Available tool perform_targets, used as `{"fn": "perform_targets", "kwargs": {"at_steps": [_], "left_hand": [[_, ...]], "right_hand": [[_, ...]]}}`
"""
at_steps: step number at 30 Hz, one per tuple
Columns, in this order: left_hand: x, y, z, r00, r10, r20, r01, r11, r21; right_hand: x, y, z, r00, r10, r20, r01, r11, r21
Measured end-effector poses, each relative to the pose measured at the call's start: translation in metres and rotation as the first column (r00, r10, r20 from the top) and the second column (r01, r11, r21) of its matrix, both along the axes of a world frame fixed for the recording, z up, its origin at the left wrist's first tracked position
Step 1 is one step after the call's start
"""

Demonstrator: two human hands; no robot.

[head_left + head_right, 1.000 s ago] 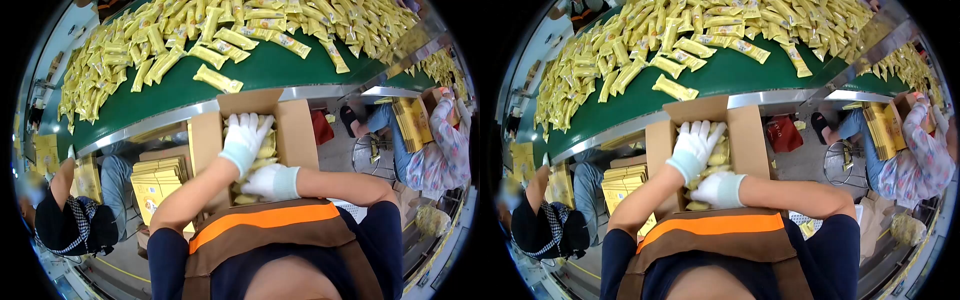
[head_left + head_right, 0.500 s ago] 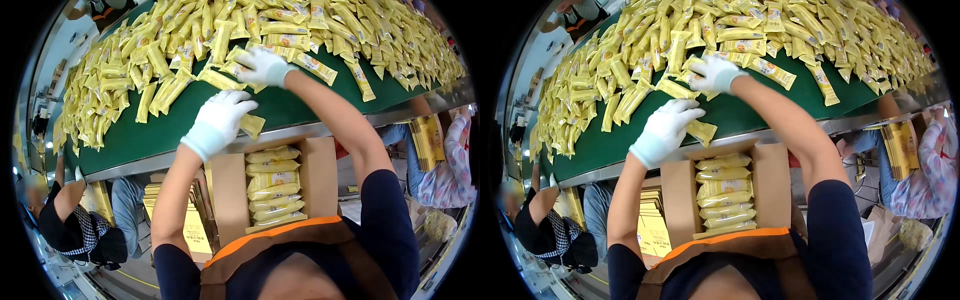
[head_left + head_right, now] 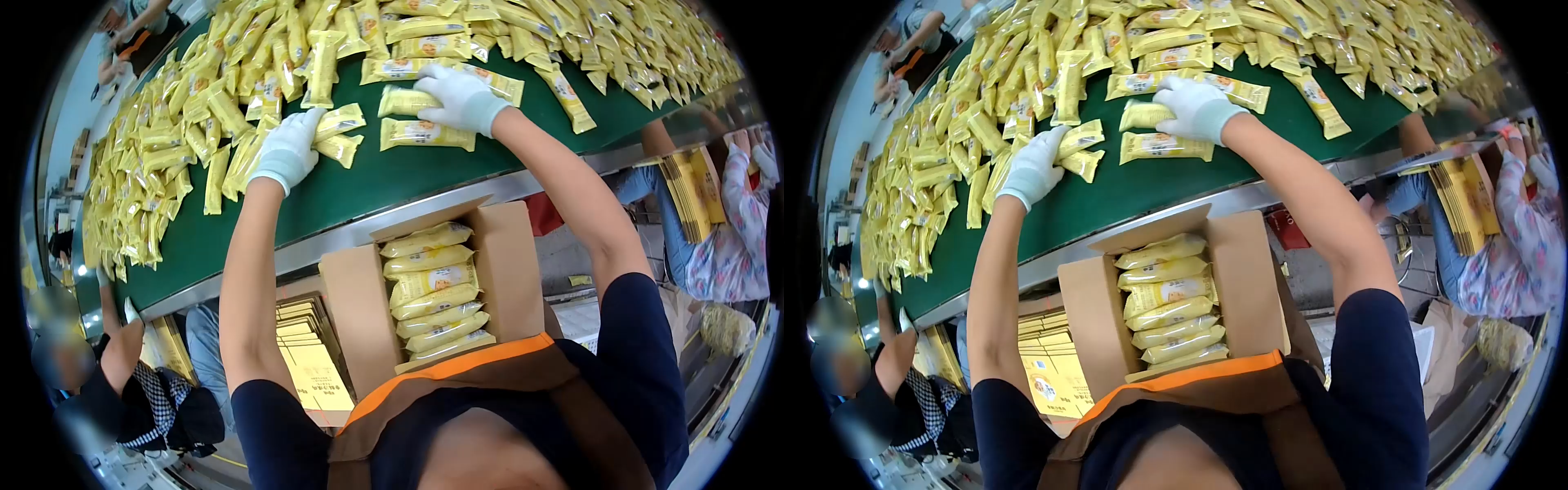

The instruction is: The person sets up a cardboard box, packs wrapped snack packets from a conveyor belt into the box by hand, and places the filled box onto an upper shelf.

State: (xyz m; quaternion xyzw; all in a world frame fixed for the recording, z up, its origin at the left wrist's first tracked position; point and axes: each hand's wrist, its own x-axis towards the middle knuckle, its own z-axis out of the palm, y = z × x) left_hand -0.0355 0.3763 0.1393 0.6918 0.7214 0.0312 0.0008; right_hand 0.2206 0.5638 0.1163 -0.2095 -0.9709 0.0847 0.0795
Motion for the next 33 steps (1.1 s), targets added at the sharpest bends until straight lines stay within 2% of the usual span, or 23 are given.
{"fn": "perform_targets", "kwargs": {"at_steps": [1,3,4,5,7,9,10,11,13,15,16,19,20,21,22,23,24,25,26,29,31,33], "left_hand": [[-0.001,0.006,-0.001,0.998,0.007,-0.064,-0.012,0.996,-0.084],[0.013,-0.003,0.014,0.992,0.126,-0.004,-0.123,0.964,-0.234],[0.021,-0.016,0.023,0.981,0.194,0.013,-0.180,0.931,-0.316],[0.020,-0.026,0.023,0.973,0.228,0.021,-0.212,0.932,-0.296],[0.012,-0.048,0.012,0.952,0.302,0.050,-0.280,0.925,-0.258],[-0.002,-0.062,-0.013,0.961,0.266,0.080,-0.256,0.959,-0.119],[-0.004,-0.064,-0.018,0.974,0.214,0.074,-0.211,0.976,-0.052],[-0.007,-0.065,-0.022,0.984,0.163,0.067,-0.165,0.986,0.021],[0.003,-0.068,-0.016,0.992,0.122,0.024,-0.123,0.991,0.056],[0.011,-0.076,-0.014,0.984,0.134,0.119,-0.141,0.988,0.057],[0.018,-0.080,-0.013,0.980,0.134,0.146,-0.145,0.987,0.071],[0.023,-0.087,-0.011,0.994,0.072,0.076,-0.080,0.991,0.111],[0.024,-0.086,-0.009,0.992,0.087,0.091,-0.094,0.993,0.073],[0.025,-0.085,-0.006,0.989,0.102,0.103,-0.106,0.994,0.032],[0.025,-0.085,-0.005,0.987,0.117,0.111,-0.116,0.993,-0.011],[0.024,-0.084,-0.004,0.984,0.121,0.127,-0.119,0.993,-0.026],[0.023,-0.082,-0.003,0.982,0.127,0.143,-0.122,0.992,-0.041],[0.021,-0.082,-0.003,0.978,0.133,0.159,-0.126,0.990,-0.058],[0.020,-0.082,-0.006,0.985,0.117,0.130,-0.111,0.993,-0.047],[0.020,-0.086,-0.015,0.996,0.073,0.041,-0.074,0.997,0.016],[0.028,-0.087,-0.016,0.996,0.091,-0.002,-0.091,0.995,0.032],[0.035,-0.086,-0.012,0.992,0.101,-0.072,-0.097,0.994,0.050]], "right_hand": [[0.002,0.005,0.002,1.000,0.007,0.020,-0.006,0.999,-0.043],[0.008,0.013,0.008,0.999,0.023,0.049,-0.016,0.990,-0.142],[0.015,0.005,0.027,0.994,-0.108,0.023,0.110,0.937,-0.331],[0.020,0.007,0.029,0.976,-0.158,-0.149,0.078,0.896,-0.437],[0.029,-0.008,0.050,0.976,-0.186,-0.113,0.114,0.881,-0.460],[0.025,-0.033,0.053,0.989,-0.019,0.143,0.060,0.957,-0.284],[0.019,-0.041,0.035,0.992,0.025,0.124,-0.015,0.996,-0.084],[0.019,-0.048,0.021,0.999,0.023,0.038,-0.020,0.998,-0.058],[0.016,-0.055,-0.003,0.974,0.094,-0.206,-0.081,0.994,0.073],[0.030,-0.078,-0.001,0.977,0.160,-0.140,-0.158,0.987,0.021],[0.027,-0.080,0.012,0.984,0.155,0.089,-0.148,0.986,-0.082],[0.024,-0.067,0.025,0.938,0.327,0.118,-0.324,0.945,-0.045],[0.017,-0.060,0.032,0.936,0.324,0.137,-0.328,0.945,0.000],[0.006,-0.045,0.034,0.961,0.265,0.080,-0.262,0.964,-0.046],[-0.009,-0.026,0.036,0.981,0.189,-0.033,-0.192,0.966,-0.170],[-0.023,-0.017,0.064,0.999,-0.033,0.017,0.037,0.923,-0.382],[-0.045,0.023,0.051,1.000,-0.023,-0.014,0.016,0.931,-0.365],[-0.060,0.048,0.042,0.996,-0.061,-0.067,0.011,0.814,-0.581],[-0.072,0.062,0.030,0.996,-0.086,-0.028,0.061,0.872,-0.485],[-0.087,0.047,0.011,0.988,0.093,0.124,-0.056,0.959,-0.277],[-0.080,0.018,0.030,0.964,0.041,0.264,0.048,0.945,-0.322],[-0.071,-0.006,0.047,0.951,0.052,0.305,0.011,0.979,-0.202]]}}
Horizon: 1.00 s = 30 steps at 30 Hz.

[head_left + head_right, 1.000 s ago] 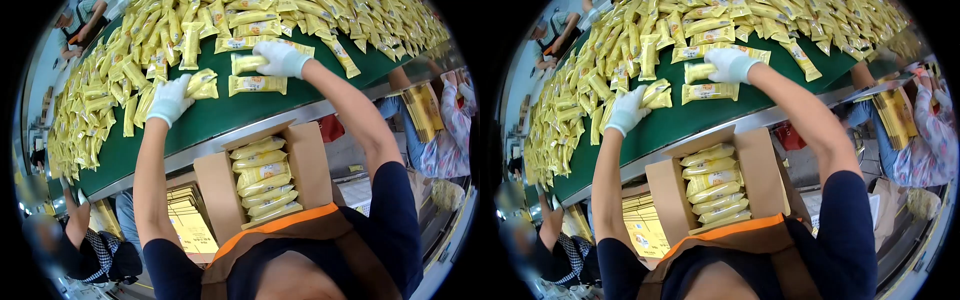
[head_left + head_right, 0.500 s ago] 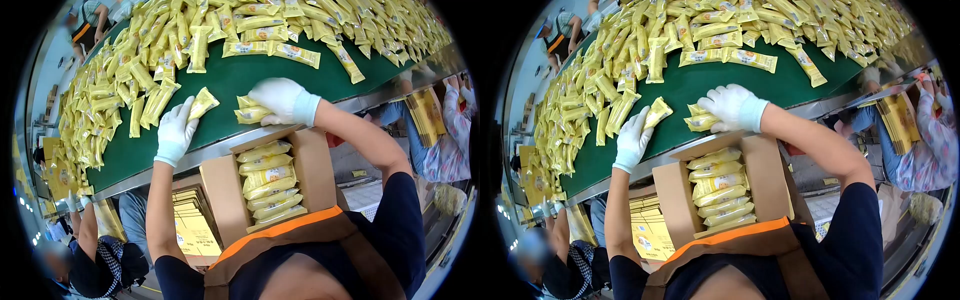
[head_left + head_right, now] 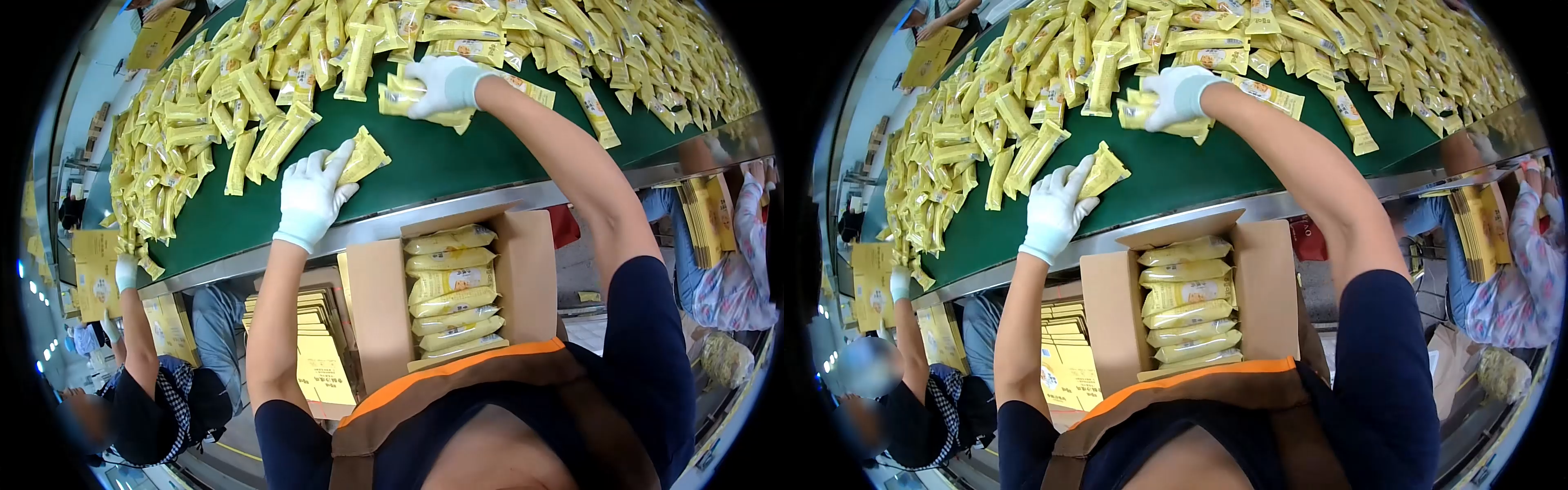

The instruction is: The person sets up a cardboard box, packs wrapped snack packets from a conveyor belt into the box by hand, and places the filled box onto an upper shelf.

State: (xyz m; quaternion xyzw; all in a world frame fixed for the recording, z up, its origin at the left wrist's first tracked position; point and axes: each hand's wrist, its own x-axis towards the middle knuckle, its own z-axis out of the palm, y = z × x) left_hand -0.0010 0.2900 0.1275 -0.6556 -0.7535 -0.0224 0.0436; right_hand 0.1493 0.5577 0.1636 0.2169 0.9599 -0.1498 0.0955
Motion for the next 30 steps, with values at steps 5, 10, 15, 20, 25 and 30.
{"fn": "perform_targets", "kwargs": {"at_steps": [5,10,15,20,25,30], "left_hand": [[0.016,-0.005,-0.002,0.986,-0.024,-0.166,0.034,0.998,0.060],[0.020,-0.006,0.012,0.990,0.076,0.121,-0.070,0.996,-0.047],[0.017,-0.026,0.000,0.771,-0.016,0.636,-0.309,0.864,0.396],[0.082,-0.049,0.097,-0.341,-0.349,0.873,-0.330,0.914,0.237],[0.122,-0.064,0.104,-0.372,-0.391,0.842,-0.278,0.912,0.301],[0.136,-0.053,0.127,0.116,-0.170,0.979,-0.056,0.983,0.177]], "right_hand": [[0.051,-0.042,-0.027,0.963,0.226,-0.148,-0.155,0.911,0.383],[0.067,-0.034,-0.010,0.992,-0.106,-0.067,0.104,0.994,-0.029],[0.102,-0.018,-0.002,0.514,-0.855,-0.065,-0.341,-0.135,-0.930],[0.152,-0.052,0.035,0.489,-0.854,-0.177,-0.596,-0.179,-0.783],[0.203,-0.132,0.094,0.740,-0.294,-0.605,-0.321,0.636,-0.702],[0.181,-0.245,0.044,0.823,0.551,-0.138,-0.532,0.833,0.154]]}}
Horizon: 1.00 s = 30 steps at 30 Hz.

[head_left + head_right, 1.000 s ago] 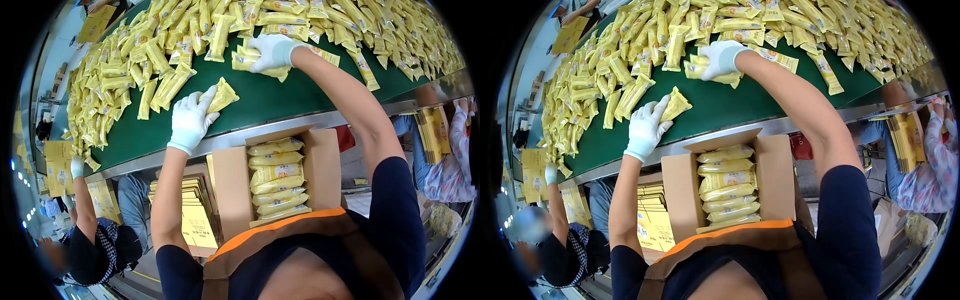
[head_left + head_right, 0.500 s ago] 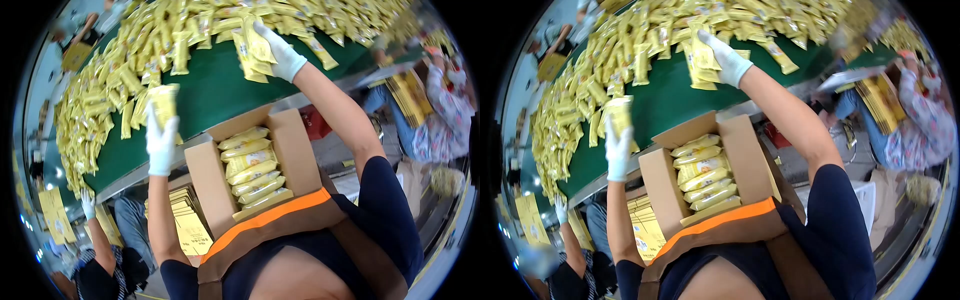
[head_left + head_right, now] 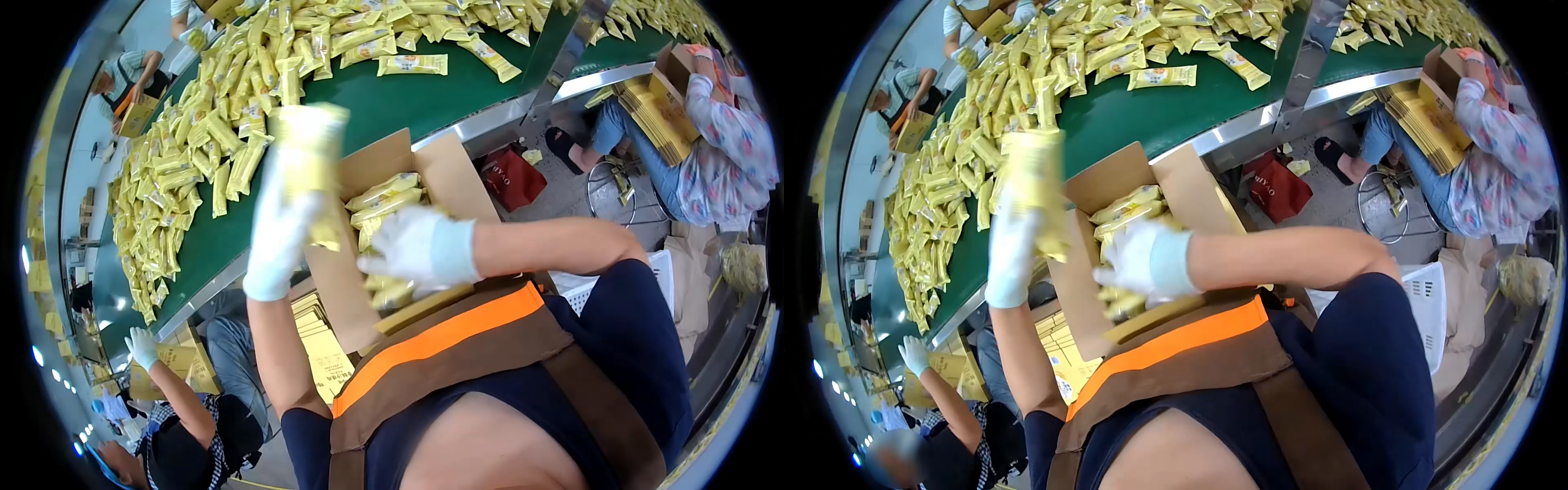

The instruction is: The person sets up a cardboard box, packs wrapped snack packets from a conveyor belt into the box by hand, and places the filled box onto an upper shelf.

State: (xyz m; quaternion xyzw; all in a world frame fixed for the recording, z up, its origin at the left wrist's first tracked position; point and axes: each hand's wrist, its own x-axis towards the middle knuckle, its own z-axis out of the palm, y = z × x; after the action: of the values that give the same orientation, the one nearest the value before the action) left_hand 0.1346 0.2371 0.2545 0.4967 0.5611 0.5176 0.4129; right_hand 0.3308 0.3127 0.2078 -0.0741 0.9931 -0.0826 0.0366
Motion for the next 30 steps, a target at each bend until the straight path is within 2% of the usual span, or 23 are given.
{"fn": "perform_targets", "kwargs": {"at_steps": [1,2,3,4,6,8,10,12,13,14,16,17,20,21,22,23,24,25,26,27,28,29,30], "left_hand": [[0.003,0.000,-0.015,0.944,-0.102,-0.314,0.119,0.992,0.035],[0.011,0.003,-0.022,0.797,-0.174,-0.578,0.187,0.982,-0.038],[0.019,0.007,-0.029,0.575,-0.227,-0.786,0.245,0.964,-0.099],[0.034,0.009,-0.029,0.329,-0.291,-0.898,0.209,0.950,-0.232],[0.034,0.015,-0.060,0.193,-0.290,-0.937,0.209,0.946,-0.249],[0.033,0.012,-0.084,0.047,-0.180,-0.983,0.199,0.966,-0.167],[0.031,0.006,-0.082,0.121,-0.223,-0.967,0.270,0.945,-0.184],[0.036,0.001,-0.085,0.116,-0.016,-0.993,0.293,0.956,0.019],[0.037,0.002,-0.086,0.137,-0.025,-0.990,0.287,0.958,0.015],[0.038,0.001,-0.086,0.162,-0.049,-0.986,0.285,0.959,-0.001],[0.039,0.002,-0.082,0.203,-0.111,-0.973,0.275,0.960,-0.053],[0.037,0.002,-0.083,0.220,-0.146,-0.965,0.274,0.958,-0.083],[0.033,0.004,-0.082,0.292,-0.212,-0.933,0.236,0.961,-0.144],[0.032,0.005,-0.078,0.315,-0.214,-0.925,0.209,0.966,-0.153],[0.029,0.003,-0.077,0.339,-0.218,-0.915,0.181,0.970,-0.164],[0.016,-0.007,-0.076,0.600,-0.107,-0.792,0.196,0.981,0.015],[0.001,-0.017,-0.079,0.840,0.067,-0.539,0.070,0.971,0.229],[-0.022,-0.024,-0.075,0.867,0.254,-0.429,-0.109,0.936,0.333],[-0.048,-0.030,-0.068,0.855,0.423,-0.299,-0.287,0.867,0.407],[-0.071,-0.047,-0.055,0.848,0.526,-0.070,-0.487,0.823,0.292],[-0.093,-0.051,-0.049,0.694,0.591,0.411,-0.671,0.738,0.071],[-0.135,-0.066,-0.085,0.841,0.508,0.185,-0.534,0.834,0.139],[-0.135,-0.074,-0.103,0.898,0.434,0.066,-0.438,0.897,0.062]], "right_hand": [[-0.014,-0.013,-0.020,0.996,-0.018,0.085,0.017,1.000,0.016],[-0.017,-0.014,-0.044,1.000,-0.012,-0.019,0.012,1.000,0.000],[-0.018,-0.016,-0.043,0.993,-0.093,0.074,0.102,0.987,-0.120],[-0.017,-0.022,-0.042,0.971,-0.159,0.177,0.198,0.952,-0.233],[0.000,-0.028,-0.068,0.984,-0.127,-0.121,0.107,0.980,-0.166],[0.030,-0.022,-0.036,0.933,0.005,-0.361,-0.042,0.995,-0.095],[0.056,-0.002,-0.027,0.936,0.111,-0.335,-0.136,0.989,-0.054],[0.070,0.032,-0.014,0.973,0.028,-0.228,-0.123,0.902,-0.414],[0.067,0.047,0.007,0.989,-0.055,-0.140,0.020,0.970,-0.240],[0.062,0.063,0.021,0.933,0.102,-0.345,-0.060,0.989,0.132],[0.055,0.083,-0.005,0.974,0.208,-0.092,-0.176,0.945,0.275],[0.047,0.093,-0.021,0.939,0.290,-0.186,-0.248,0.943,0.219],[0.023,0.103,-0.036,0.953,0.304,0.018,-0.303,0.942,0.143],[0.019,0.100,-0.037,0.922,0.343,-0.182,-0.327,0.938,0.111],[0.020,0.097,-0.038,0.921,0.333,-0.200,-0.319,0.942,0.101],[0.020,0.094,-0.036,0.920,0.327,-0.214,-0.314,0.945,0.096],[0.017,0.084,-0.015,0.918,0.324,-0.229,-0.311,0.946,0.091],[0.019,0.066,0.032,0.963,0.241,-0.119,-0.226,0.966,0.124],[0.023,0.068,0.047,0.932,0.223,-0.286,-0.209,0.975,0.080],[0.023,0.063,0.087,0.960,0.170,-0.222,-0.141,0.980,0.143],[0.027,0.069,0.119,0.936,0.144,-0.322,-0.097,0.982,0.159],[0.029,0.068,0.161,0.906,0.100,-0.412,-0.051,0.990,0.128],[0.025,0.073,0.196,0.908,0.040,-0.416,0.024,0.989,0.149]]}}
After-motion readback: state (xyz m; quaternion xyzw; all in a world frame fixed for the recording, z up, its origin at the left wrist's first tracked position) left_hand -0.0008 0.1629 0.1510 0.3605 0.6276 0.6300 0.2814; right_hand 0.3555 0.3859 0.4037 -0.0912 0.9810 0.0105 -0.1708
